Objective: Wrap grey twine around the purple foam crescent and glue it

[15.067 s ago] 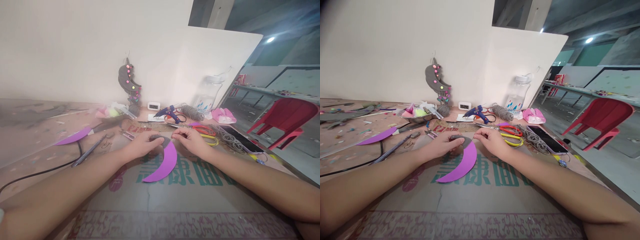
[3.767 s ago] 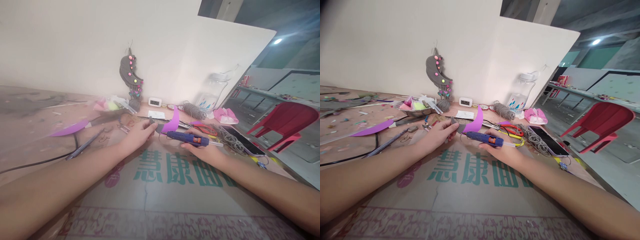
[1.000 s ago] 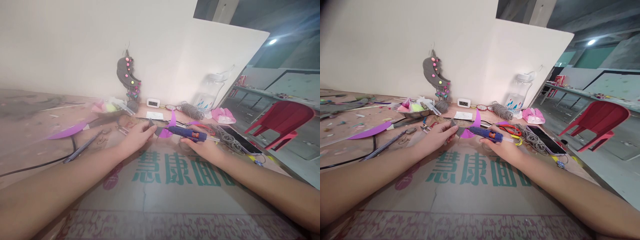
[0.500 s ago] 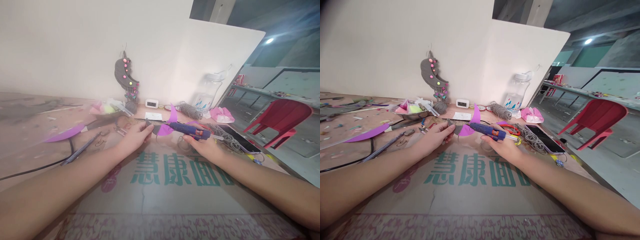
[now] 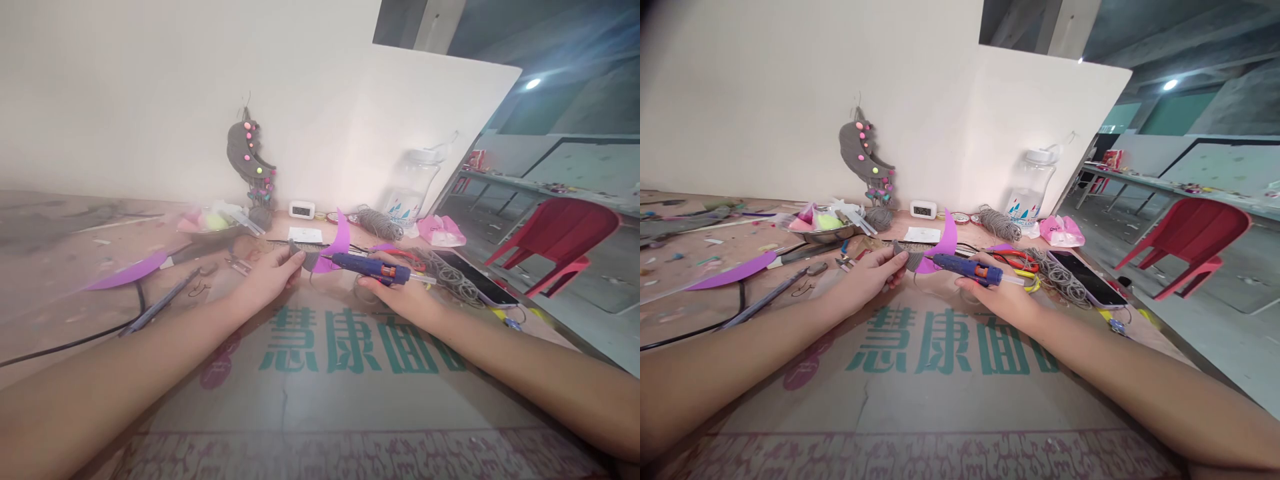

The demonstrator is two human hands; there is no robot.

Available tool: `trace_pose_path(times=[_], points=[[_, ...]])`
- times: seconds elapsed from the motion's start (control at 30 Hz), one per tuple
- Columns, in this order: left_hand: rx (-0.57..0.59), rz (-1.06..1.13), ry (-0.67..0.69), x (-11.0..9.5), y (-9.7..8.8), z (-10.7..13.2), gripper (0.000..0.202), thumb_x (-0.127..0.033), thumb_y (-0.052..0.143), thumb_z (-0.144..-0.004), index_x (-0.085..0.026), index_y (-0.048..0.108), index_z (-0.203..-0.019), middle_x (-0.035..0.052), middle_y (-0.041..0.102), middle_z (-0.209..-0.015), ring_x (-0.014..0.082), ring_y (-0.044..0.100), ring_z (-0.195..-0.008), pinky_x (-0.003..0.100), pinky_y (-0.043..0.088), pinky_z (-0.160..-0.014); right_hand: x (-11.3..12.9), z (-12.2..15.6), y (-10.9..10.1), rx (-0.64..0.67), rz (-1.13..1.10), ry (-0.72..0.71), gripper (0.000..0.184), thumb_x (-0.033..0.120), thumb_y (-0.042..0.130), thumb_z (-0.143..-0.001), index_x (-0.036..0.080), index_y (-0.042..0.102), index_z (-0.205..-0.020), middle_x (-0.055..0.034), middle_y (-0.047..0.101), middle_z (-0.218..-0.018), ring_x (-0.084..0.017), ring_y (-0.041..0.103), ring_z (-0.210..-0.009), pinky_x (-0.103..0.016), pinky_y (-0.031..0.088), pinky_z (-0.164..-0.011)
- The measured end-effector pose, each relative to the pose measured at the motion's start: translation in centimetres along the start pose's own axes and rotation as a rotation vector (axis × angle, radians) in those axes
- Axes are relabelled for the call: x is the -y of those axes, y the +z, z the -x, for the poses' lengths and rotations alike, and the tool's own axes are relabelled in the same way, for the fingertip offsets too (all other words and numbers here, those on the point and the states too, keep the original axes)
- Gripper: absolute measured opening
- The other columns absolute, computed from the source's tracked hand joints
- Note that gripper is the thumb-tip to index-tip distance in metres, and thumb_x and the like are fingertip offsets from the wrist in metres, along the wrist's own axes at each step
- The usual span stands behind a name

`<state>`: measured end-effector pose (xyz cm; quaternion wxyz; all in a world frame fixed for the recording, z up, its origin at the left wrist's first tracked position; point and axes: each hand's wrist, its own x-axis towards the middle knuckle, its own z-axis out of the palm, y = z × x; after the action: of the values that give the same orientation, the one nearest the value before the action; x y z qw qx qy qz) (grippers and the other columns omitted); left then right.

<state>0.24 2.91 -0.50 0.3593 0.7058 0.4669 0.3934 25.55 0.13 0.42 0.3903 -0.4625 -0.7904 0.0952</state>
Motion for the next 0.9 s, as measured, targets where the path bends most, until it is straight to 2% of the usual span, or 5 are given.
trace_pose_path(times=[0.2,0.47,0.9], points=[[0.006,-0.03,0.001,0.2,-0.04,0.19,0.044,-0.053,0.041,-0.089,-0.018,0.044,-0.062,-0.0034,0.046,-0.058,0.0097,0.044,-0.052,0.023,0.032,-0.051,-0.07,0.12,0.29,-0.03,-0.01,0.037,0.027,0.044,0.065,-0.078,0.023,0.06,-0.094,-0.0031,0.067,-0.089,-0.023,0.062,-0.088,-0.034,0.05,-0.078],[0.01,-0.016,-0.019,-0.1,-0.02,0.26,0.043,-0.051,0.042,-0.089,-0.018,0.043,-0.061,-0.0037,0.045,-0.057,0.0094,0.043,-0.051,0.024,0.032,-0.05,-0.58,0.36,0.5,-0.033,0.009,0.079,0.029,0.049,0.062,-0.079,0.024,0.058,-0.093,-0.0017,0.064,-0.087,-0.021,0.061,-0.082,-0.034,0.05,-0.077],[-0.005,-0.054,0.003,0.37,-0.07,0.16,0.044,-0.054,0.041,-0.088,-0.019,0.044,-0.063,-0.0037,0.045,-0.057,0.0108,0.044,-0.054,0.025,0.033,-0.053,0.17,0.27,0.43,-0.002,-0.068,0.114,0.027,0.048,0.062,-0.079,0.024,0.056,-0.09,-0.0001,0.062,-0.081,-0.019,0.059,-0.077,-0.031,0.049,-0.071]])
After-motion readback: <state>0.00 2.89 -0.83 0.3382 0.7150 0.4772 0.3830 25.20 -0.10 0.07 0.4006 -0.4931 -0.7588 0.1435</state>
